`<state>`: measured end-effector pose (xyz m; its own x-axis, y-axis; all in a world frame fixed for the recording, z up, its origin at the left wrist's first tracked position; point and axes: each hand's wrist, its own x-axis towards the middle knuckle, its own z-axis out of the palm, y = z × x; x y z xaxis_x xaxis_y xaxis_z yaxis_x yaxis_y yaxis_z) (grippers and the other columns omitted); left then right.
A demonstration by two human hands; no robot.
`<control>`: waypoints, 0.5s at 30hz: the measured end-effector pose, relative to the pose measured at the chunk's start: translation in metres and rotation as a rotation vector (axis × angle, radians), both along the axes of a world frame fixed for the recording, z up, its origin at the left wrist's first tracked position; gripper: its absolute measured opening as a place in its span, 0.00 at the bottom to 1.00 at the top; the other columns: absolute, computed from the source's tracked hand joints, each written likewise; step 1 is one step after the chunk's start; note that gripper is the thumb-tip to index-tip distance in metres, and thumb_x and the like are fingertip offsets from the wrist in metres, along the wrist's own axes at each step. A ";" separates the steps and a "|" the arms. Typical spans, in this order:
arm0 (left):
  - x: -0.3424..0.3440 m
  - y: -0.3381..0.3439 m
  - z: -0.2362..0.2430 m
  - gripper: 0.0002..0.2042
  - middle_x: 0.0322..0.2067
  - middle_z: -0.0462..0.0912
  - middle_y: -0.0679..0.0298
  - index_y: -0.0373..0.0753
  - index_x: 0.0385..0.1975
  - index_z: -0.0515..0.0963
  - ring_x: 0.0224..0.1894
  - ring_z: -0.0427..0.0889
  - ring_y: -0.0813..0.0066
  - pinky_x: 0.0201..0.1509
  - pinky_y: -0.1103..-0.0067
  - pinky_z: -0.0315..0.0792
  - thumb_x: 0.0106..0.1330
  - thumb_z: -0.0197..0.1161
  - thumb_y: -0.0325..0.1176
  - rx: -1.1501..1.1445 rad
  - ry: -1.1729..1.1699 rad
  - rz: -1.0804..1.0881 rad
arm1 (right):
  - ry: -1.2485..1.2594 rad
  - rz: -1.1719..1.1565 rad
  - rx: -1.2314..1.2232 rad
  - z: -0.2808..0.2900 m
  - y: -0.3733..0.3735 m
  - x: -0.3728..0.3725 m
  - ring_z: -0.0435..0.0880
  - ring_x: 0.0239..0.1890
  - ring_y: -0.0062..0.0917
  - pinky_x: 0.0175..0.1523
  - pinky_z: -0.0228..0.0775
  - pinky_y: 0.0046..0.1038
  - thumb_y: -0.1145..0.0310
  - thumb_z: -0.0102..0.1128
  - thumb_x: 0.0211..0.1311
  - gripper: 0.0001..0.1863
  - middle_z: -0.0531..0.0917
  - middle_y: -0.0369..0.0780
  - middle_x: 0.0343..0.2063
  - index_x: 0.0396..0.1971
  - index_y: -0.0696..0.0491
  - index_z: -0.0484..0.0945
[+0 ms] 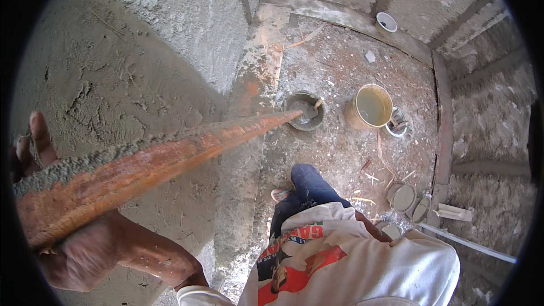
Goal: The person applies cement to a wall using a trowel and then smooths the surface with a long wooden board.
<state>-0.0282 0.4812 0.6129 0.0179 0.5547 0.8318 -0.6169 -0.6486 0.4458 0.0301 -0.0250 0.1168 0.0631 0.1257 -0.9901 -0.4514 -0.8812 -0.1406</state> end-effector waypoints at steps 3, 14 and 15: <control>-0.007 0.002 0.000 0.40 0.55 0.70 0.46 0.31 0.62 0.66 0.54 0.79 0.52 0.67 0.45 0.70 0.66 0.63 0.64 -0.201 -0.125 -0.277 | -0.068 0.118 0.144 -0.031 0.033 0.053 0.78 0.61 0.48 0.66 0.67 0.50 0.36 0.57 0.66 0.50 0.74 0.51 0.64 0.76 0.56 0.54; -0.007 -0.005 0.022 0.37 0.47 0.76 0.44 0.24 0.60 0.60 0.34 0.89 0.55 0.33 0.61 0.90 0.74 0.53 0.60 -0.205 0.125 0.278 | -1.285 0.540 1.428 0.218 0.405 0.175 0.82 0.56 0.43 0.59 0.75 0.38 0.59 0.79 0.49 0.46 0.81 0.53 0.53 0.66 0.60 0.67; -0.004 -0.007 0.025 0.38 0.48 0.76 0.44 0.24 0.60 0.59 0.34 0.89 0.55 0.34 0.61 0.90 0.74 0.54 0.60 -0.292 0.127 0.352 | -1.267 0.620 1.506 0.239 0.429 0.175 0.82 0.56 0.43 0.59 0.75 0.38 0.58 0.79 0.50 0.46 0.81 0.53 0.54 0.67 0.60 0.67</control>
